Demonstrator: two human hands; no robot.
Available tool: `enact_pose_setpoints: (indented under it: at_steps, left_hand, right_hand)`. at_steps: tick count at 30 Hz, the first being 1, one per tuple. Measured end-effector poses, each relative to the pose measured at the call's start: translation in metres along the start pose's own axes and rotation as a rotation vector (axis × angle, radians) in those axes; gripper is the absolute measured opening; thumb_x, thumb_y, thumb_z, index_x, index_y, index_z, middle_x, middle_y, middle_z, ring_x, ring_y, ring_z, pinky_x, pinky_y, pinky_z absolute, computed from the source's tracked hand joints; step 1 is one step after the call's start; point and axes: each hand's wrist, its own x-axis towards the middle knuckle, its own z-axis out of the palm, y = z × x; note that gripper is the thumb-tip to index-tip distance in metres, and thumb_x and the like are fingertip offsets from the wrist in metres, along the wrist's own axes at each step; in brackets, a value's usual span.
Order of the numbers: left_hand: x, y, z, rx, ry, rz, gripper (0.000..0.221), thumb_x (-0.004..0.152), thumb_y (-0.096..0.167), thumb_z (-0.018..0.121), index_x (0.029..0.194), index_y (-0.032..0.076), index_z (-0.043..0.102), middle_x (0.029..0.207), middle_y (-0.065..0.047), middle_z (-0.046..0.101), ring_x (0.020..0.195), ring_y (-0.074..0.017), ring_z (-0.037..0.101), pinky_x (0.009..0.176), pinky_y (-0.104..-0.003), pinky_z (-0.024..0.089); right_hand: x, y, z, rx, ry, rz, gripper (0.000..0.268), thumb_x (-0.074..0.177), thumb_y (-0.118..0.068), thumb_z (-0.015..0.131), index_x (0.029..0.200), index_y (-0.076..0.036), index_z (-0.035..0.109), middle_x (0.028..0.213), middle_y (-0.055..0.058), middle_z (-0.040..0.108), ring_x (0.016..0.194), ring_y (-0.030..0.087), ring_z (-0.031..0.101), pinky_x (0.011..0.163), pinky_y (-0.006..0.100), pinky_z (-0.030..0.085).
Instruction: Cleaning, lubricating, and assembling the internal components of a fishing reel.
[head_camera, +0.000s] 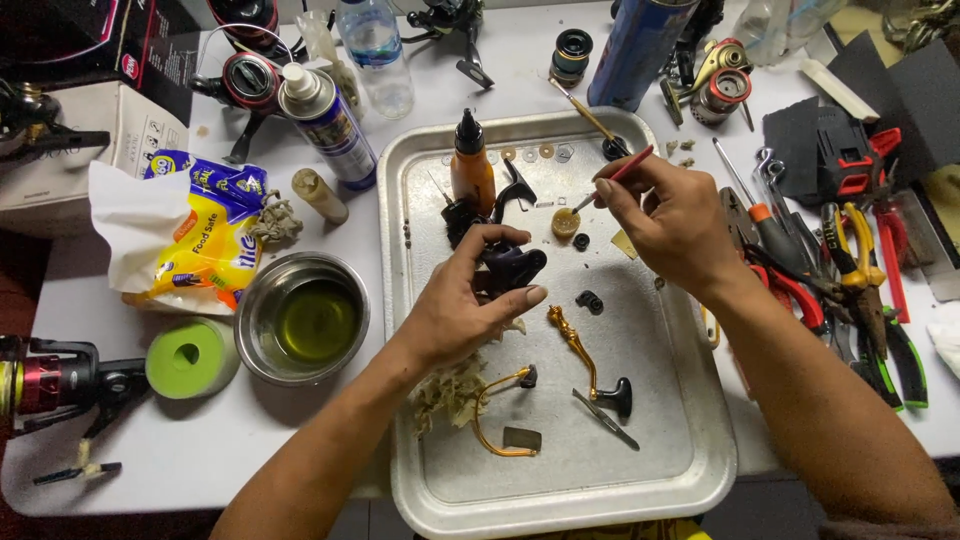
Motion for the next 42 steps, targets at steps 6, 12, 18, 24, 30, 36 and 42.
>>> enact_pose_setpoints:
  at_steps: [6,12,18,24,30,36,42]
  left_hand:
    - [-0.004,-0.018,-0.001,0.165,0.045,0.055,0.058,0.076,0.039,0.071,0.107,0.004,0.037,0.117,-0.026,0.058,0.076,-0.0378,0.067,0.052,-0.037,0.055]
    - [-0.012,-0.014,0.001,0.31,0.086,0.147,0.049,0.08,0.039,0.066,0.108,0.002,0.048,0.098,-0.023,0.065,0.059,-0.0291,0.065,0.042,-0.033,0.052]
    - [-0.004,-0.019,0.006,0.338,0.161,0.307,0.041,0.077,0.036,0.07,0.093,0.0,0.058,0.103,-0.019,0.064,0.061,-0.0258,0.063,0.045,-0.029,0.053]
    - [-0.002,-0.029,0.007,0.389,0.17,0.369,0.039,0.076,0.035,0.071,0.09,0.0,0.061,0.085,-0.015,0.063,0.061,-0.025,0.062,0.045,-0.029,0.052]
    - [-0.001,-0.022,0.005,0.41,0.16,0.415,0.038,0.078,0.032,0.071,0.096,0.0,0.061,0.078,-0.015,0.063,0.062,-0.0259,0.063,0.048,-0.03,0.054]
    - [-0.001,-0.02,0.008,0.398,0.147,0.442,0.036,0.077,0.028,0.071,0.1,0.001,0.062,0.077,-0.016,0.064,0.062,-0.0268,0.063,0.047,-0.031,0.054]
    - [-0.003,-0.016,0.004,0.623,0.011,0.534,0.04,0.085,0.031,0.06,0.108,-0.001,0.057,0.093,-0.016,0.063,0.082,-0.0243,0.063,0.073,-0.033,0.056]
  right_hand:
    - [-0.01,0.035,0.021,0.113,0.07,0.059,0.01,0.091,-0.011,0.06,0.095,-0.003,0.064,0.072,0.013,0.066,0.063,0.021,0.06,0.052,0.026,0.043]
    - [-0.011,0.013,0.022,0.088,0.06,0.188,0.009,0.09,-0.011,0.059,0.096,-0.005,0.062,0.075,0.012,0.067,0.065,0.019,0.062,0.053,0.025,0.043]
    - [-0.01,0.015,0.023,0.111,0.063,0.242,0.008,0.089,-0.01,0.059,0.093,-0.004,0.063,0.074,0.013,0.066,0.059,0.019,0.061,0.049,0.025,0.044]
    - [-0.013,0.022,0.022,0.055,0.039,0.202,0.008,0.09,-0.01,0.059,0.094,-0.004,0.063,0.072,0.013,0.066,0.055,0.022,0.059,0.05,0.028,0.045]
    - [-0.016,0.049,0.019,-0.027,0.095,0.058,0.006,0.092,-0.011,0.062,0.092,-0.004,0.063,0.07,0.013,0.065,0.054,0.022,0.058,0.049,0.028,0.043]
    - [-0.024,0.021,0.006,0.248,0.224,-0.005,0.012,0.095,-0.01,0.056,0.092,0.002,0.055,0.075,0.017,0.062,0.06,0.015,0.056,0.052,0.024,0.043]
    - [-0.036,0.013,0.005,0.674,0.082,0.118,0.011,0.09,-0.019,0.057,0.092,-0.008,0.054,0.077,0.009,0.061,0.061,0.013,0.055,0.053,0.019,0.042]
